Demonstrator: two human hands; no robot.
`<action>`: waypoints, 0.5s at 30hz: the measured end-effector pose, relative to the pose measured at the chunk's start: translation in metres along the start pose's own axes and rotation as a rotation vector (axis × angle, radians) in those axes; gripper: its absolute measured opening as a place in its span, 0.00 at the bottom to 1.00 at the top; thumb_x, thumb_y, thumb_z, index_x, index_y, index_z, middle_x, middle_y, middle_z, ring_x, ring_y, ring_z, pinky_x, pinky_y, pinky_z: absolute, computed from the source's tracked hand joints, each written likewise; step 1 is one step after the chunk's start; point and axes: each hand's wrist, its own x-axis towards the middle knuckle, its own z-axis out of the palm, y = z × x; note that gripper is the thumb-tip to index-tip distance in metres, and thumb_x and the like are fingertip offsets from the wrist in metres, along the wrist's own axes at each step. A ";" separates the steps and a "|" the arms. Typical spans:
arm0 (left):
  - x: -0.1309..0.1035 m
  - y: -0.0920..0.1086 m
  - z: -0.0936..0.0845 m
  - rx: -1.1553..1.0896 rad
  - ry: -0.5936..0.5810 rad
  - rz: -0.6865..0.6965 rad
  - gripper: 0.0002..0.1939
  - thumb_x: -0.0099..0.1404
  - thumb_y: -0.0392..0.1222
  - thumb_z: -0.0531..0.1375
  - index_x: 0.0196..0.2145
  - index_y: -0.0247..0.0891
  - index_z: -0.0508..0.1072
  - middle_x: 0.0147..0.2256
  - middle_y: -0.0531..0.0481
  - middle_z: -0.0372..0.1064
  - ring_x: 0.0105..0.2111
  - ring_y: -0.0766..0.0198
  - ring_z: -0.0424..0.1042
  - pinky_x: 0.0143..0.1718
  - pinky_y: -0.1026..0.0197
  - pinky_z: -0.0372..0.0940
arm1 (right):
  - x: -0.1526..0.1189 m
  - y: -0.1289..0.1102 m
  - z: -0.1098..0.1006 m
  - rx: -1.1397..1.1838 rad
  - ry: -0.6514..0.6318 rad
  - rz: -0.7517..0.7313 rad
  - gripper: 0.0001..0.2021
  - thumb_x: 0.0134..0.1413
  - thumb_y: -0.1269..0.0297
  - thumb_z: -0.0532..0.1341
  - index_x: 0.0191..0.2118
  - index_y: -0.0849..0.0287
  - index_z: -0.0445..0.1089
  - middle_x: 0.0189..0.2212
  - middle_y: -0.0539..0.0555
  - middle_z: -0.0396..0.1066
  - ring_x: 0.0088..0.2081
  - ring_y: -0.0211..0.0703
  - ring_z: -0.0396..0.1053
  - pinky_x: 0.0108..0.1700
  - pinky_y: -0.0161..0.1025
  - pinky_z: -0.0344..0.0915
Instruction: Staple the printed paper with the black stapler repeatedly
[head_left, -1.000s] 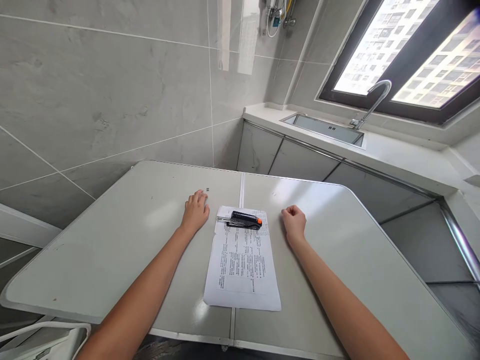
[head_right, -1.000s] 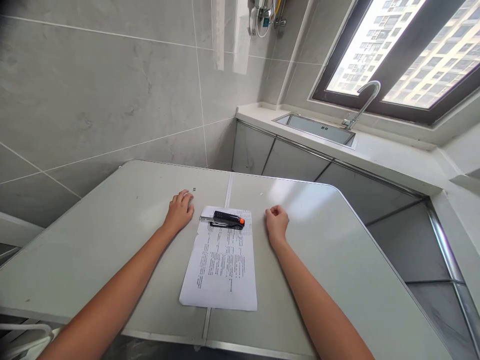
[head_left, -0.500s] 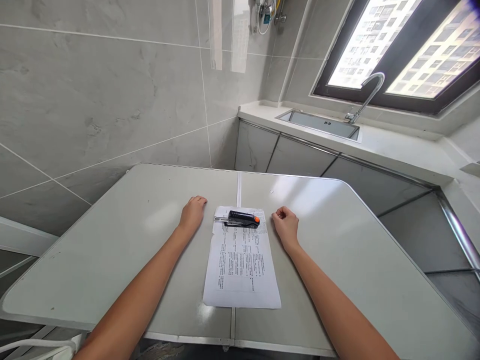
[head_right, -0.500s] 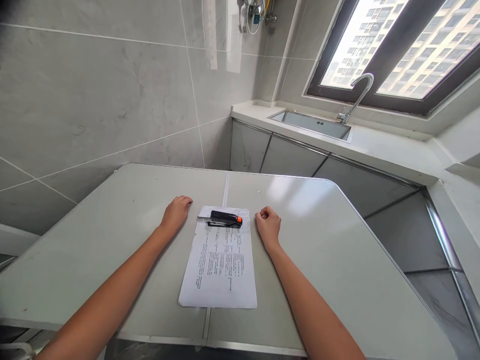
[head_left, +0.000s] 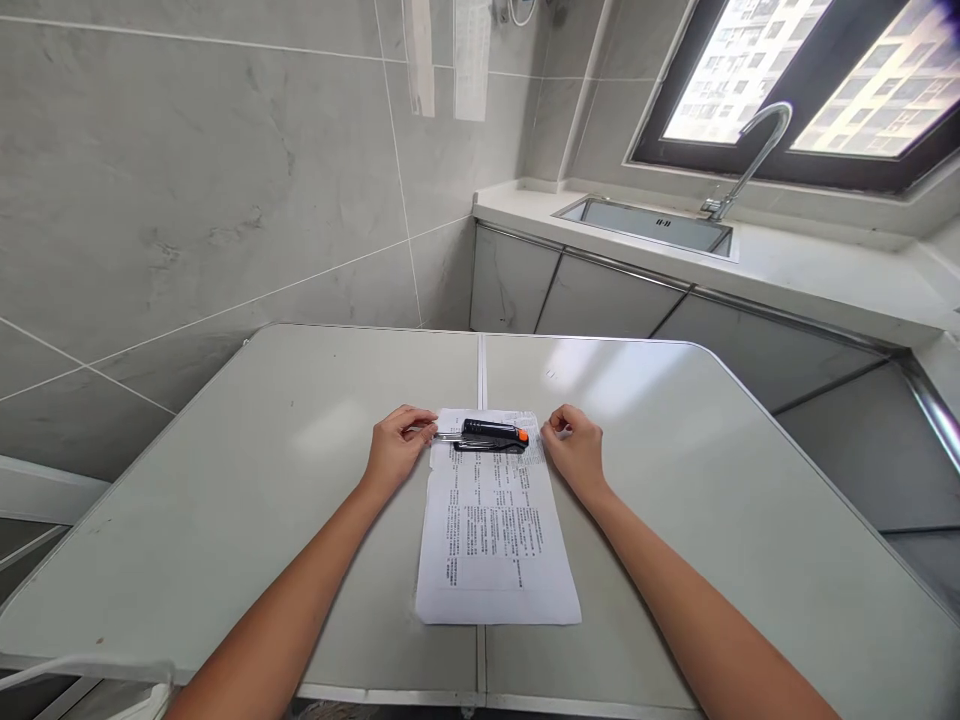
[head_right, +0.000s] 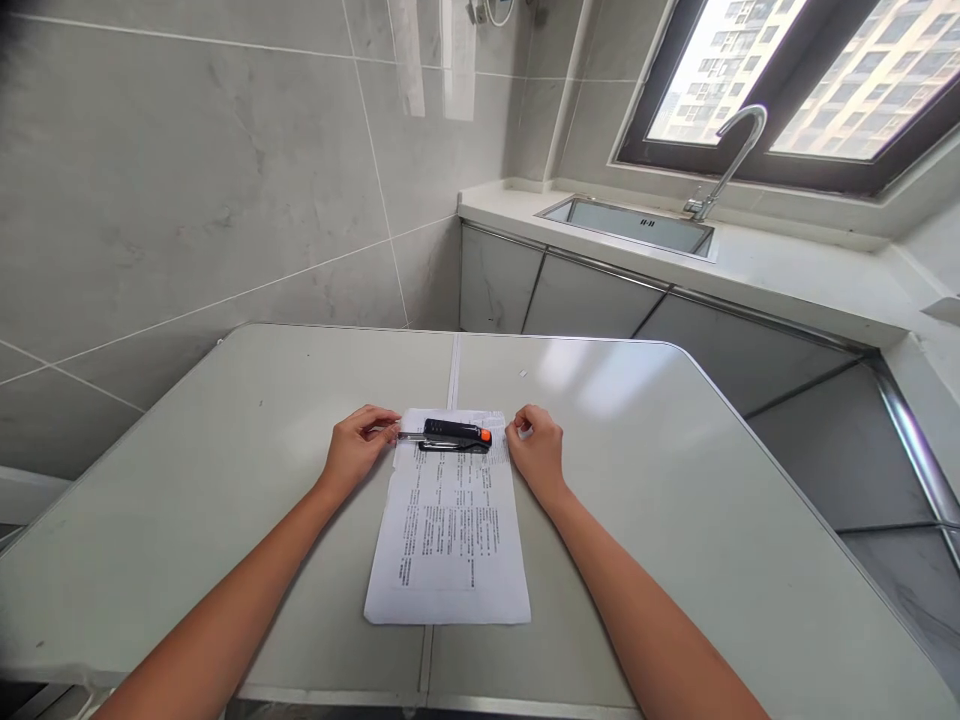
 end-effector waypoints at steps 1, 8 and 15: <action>0.000 -0.001 0.001 -0.045 -0.002 -0.006 0.08 0.65 0.46 0.67 0.38 0.41 0.83 0.40 0.45 0.75 0.32 0.62 0.74 0.35 0.58 0.73 | 0.000 -0.001 0.000 0.001 -0.002 0.003 0.07 0.51 0.66 0.58 0.25 0.54 0.59 0.23 0.47 0.63 0.29 0.41 0.61 0.36 0.40 0.59; -0.001 -0.002 -0.003 -0.091 0.013 -0.008 0.12 0.62 0.48 0.71 0.42 0.44 0.85 0.41 0.45 0.79 0.41 0.56 0.77 0.45 0.53 0.73 | 0.001 0.000 -0.003 0.044 -0.033 0.092 0.06 0.49 0.66 0.59 0.25 0.54 0.60 0.23 0.47 0.64 0.28 0.40 0.62 0.35 0.38 0.60; -0.006 0.010 0.000 -0.058 0.017 0.063 0.07 0.62 0.47 0.71 0.37 0.44 0.85 0.39 0.46 0.80 0.39 0.56 0.78 0.44 0.52 0.73 | 0.002 -0.002 -0.003 0.053 -0.039 0.085 0.06 0.48 0.67 0.58 0.24 0.55 0.60 0.22 0.46 0.62 0.27 0.39 0.61 0.34 0.38 0.59</action>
